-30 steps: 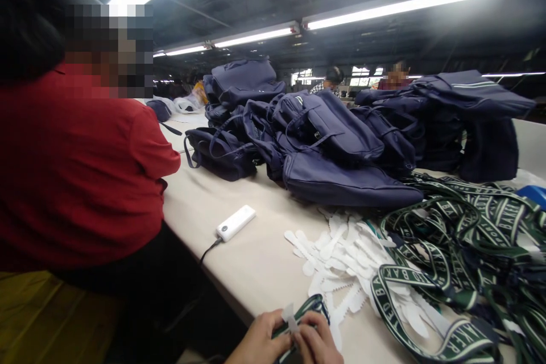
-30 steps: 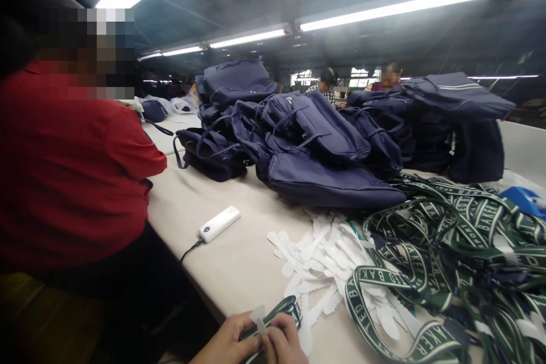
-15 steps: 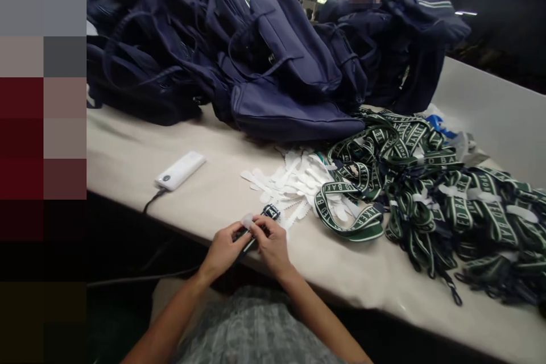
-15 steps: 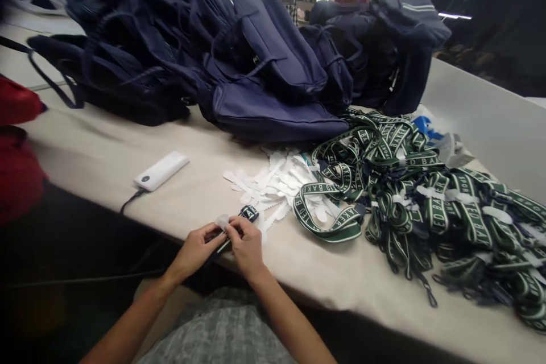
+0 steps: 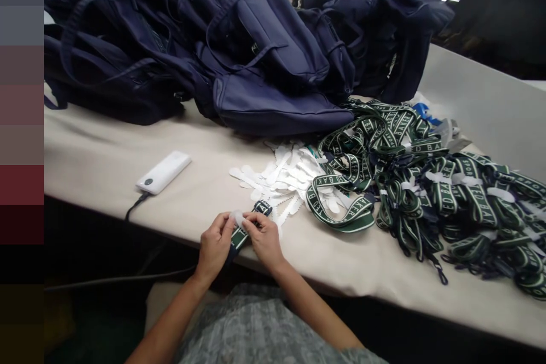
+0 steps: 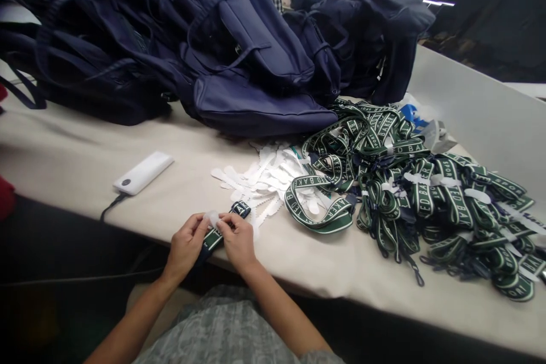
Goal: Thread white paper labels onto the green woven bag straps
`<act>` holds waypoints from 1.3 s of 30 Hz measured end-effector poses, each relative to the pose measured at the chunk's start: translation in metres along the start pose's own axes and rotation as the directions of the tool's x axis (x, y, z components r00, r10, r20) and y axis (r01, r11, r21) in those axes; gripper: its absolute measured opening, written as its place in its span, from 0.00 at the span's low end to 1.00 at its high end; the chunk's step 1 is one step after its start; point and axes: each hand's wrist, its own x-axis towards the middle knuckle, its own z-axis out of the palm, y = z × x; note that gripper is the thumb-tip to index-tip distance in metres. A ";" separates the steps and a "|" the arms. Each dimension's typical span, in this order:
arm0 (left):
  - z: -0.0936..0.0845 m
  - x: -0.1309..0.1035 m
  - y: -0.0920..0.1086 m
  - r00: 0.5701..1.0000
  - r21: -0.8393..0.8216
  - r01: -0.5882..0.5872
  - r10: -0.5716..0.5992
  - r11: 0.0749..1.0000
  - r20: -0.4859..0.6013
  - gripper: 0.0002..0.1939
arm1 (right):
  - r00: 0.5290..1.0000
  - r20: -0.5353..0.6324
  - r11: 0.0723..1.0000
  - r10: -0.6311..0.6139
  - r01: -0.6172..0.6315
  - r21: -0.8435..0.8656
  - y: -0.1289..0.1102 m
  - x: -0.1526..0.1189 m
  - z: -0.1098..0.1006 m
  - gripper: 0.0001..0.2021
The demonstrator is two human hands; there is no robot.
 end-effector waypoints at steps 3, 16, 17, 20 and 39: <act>-0.001 -0.001 0.002 0.999 0.047 -0.022 0.023 0.999 -0.032 0.17 | 0.997 0.028 0.995 0.074 -0.076 0.064 -0.002 0.002 0.000 0.08; -0.005 -0.004 0.005 0.971 0.220 -0.225 0.238 0.949 -0.031 0.13 | 0.994 -0.092 0.932 -0.057 0.021 -0.361 0.006 0.005 0.013 0.09; -0.005 -0.004 0.004 0.965 0.229 -0.245 0.261 0.942 -0.039 0.13 | 0.994 -0.093 0.919 -0.059 0.018 -0.393 0.006 0.006 0.013 0.09; -0.004 -0.001 -0.001 0.940 0.272 -0.307 0.335 0.912 -0.062 0.14 | 0.993 -0.098 0.879 -0.063 0.009 -0.476 0.004 0.007 0.014 0.10; -0.013 -0.002 -0.006 0.958 -0.051 -0.287 0.287 0.957 -0.006 0.11 | 0.978 -0.161 0.833 -0.130 0.020 -0.553 0.014 0.001 0.019 0.07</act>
